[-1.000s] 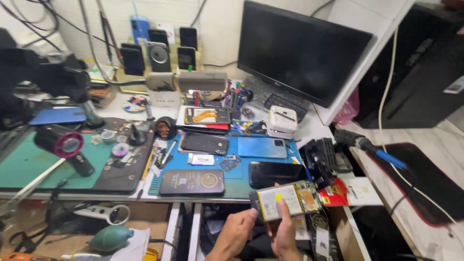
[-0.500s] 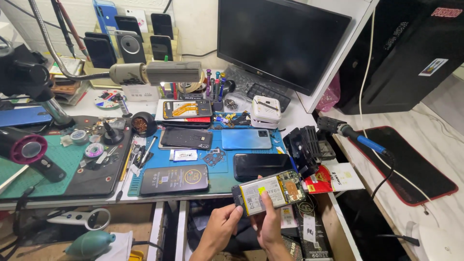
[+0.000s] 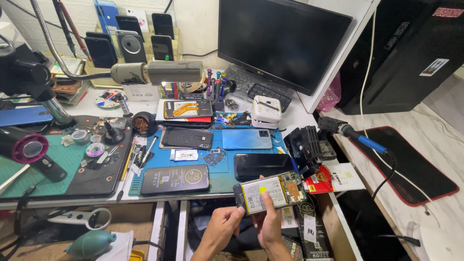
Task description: Inspecting and repairing internal components of a mobile phone at a repair bench.
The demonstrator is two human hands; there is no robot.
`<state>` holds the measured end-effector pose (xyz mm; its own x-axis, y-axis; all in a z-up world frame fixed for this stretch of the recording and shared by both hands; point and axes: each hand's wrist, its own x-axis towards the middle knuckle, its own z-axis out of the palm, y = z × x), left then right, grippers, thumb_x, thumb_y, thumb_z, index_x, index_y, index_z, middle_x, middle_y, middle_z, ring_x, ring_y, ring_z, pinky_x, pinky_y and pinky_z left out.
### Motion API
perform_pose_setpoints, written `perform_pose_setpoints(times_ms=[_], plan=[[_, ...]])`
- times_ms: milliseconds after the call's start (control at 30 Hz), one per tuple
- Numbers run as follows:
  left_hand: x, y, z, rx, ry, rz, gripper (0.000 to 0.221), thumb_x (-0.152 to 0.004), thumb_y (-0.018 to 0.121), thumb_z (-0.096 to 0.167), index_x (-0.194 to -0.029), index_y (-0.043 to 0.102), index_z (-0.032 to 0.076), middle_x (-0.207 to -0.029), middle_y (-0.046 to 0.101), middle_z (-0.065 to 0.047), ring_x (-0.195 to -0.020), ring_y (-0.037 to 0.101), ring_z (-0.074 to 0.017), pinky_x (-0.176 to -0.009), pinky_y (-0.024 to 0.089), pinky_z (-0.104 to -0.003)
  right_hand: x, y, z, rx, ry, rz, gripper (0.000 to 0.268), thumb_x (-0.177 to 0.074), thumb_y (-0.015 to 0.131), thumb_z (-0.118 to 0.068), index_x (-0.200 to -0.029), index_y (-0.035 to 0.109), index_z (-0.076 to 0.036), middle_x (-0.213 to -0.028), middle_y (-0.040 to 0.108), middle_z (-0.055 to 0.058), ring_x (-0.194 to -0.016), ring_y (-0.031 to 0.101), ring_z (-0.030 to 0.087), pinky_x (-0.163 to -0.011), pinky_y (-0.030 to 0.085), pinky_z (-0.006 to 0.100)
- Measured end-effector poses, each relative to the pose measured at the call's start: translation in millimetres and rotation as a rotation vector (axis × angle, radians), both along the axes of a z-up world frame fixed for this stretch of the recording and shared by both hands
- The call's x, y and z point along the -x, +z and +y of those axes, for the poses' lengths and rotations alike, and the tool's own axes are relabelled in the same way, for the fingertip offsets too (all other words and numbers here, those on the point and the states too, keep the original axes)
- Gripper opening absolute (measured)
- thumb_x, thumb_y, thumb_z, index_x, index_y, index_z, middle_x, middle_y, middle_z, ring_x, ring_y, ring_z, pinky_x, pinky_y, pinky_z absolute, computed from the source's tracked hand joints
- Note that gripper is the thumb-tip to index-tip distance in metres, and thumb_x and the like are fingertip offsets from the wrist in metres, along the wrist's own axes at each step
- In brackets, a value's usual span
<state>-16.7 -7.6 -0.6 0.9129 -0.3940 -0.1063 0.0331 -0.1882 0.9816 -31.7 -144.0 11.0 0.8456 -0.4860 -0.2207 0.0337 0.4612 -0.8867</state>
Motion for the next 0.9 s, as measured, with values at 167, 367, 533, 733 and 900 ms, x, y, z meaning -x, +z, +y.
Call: perform_pose_setpoints(times_ms=[167, 367, 533, 733, 900], plan=[[-3, -23, -7, 0.133, -0.030, 0.046, 0.044, -0.098, 0.058, 0.037, -0.061, 0.055, 0.013, -0.049, 0.061, -0.004, -0.050, 0.049, -0.0091, -0.059, 0.037, -0.028, 1, 12, 5, -0.111, -0.019, -0.024, 0.055, -0.093, 0.054, -0.023, -0.147, 0.061, -0.013, -0.132, 0.068, 0.011, -0.103, 0.065, 0.024, -0.078, 0.052, 0.035], [-8, -42, -10, 0.362, -0.071, 0.047, 0.039, -0.103, 0.057, 0.034, -0.074, 0.054, 0.009, -0.053, 0.057, -0.007, -0.045, 0.053, -0.0133, -0.055, 0.042, -0.027, -1, -4, 1, 0.002, 0.076, -0.027, 0.054, -0.095, 0.053, -0.037, -0.147, 0.060, -0.024, -0.071, 0.062, 0.002, -0.041, 0.042, 0.010, -0.028, 0.026, 0.025], [-7, -45, -7, 0.365, -0.044, 0.020, 0.033, -0.104, 0.058, 0.032, -0.081, 0.063, 0.009, -0.056, 0.061, -0.006, -0.047, 0.053, -0.0090, -0.052, 0.039, -0.023, -6, -18, 2, -0.053, 0.078, -0.097, 0.055, -0.096, 0.053, -0.034, -0.150, 0.057, -0.024, -0.075, 0.063, 0.005, -0.037, 0.041, 0.010, -0.024, 0.021, 0.023], [-4, -18, 8, 0.208, 0.046, -0.007, 0.046, -0.103, 0.055, 0.046, -0.070, 0.053, 0.014, -0.055, 0.059, -0.006, -0.050, 0.053, -0.0105, -0.056, 0.037, -0.026, 0, -5, 12, 0.010, 0.070, -0.058, 0.052, -0.098, 0.050, -0.032, -0.149, 0.059, -0.023, -0.080, 0.065, 0.017, -0.034, 0.038, 0.018, -0.024, 0.024, 0.028], [-11, -39, 3, 0.192, 0.040, -0.010, 0.045, -0.104, 0.063, 0.040, -0.069, 0.054, 0.013, -0.054, 0.059, -0.006, -0.047, 0.052, -0.0088, -0.050, 0.035, -0.023, 5, 10, 18, -0.054, 0.052, -0.017, 0.052, -0.098, 0.048, -0.030, -0.149, 0.059, -0.026, -0.097, 0.069, 0.020, -0.037, 0.038, 0.018, -0.029, 0.029, 0.026]])
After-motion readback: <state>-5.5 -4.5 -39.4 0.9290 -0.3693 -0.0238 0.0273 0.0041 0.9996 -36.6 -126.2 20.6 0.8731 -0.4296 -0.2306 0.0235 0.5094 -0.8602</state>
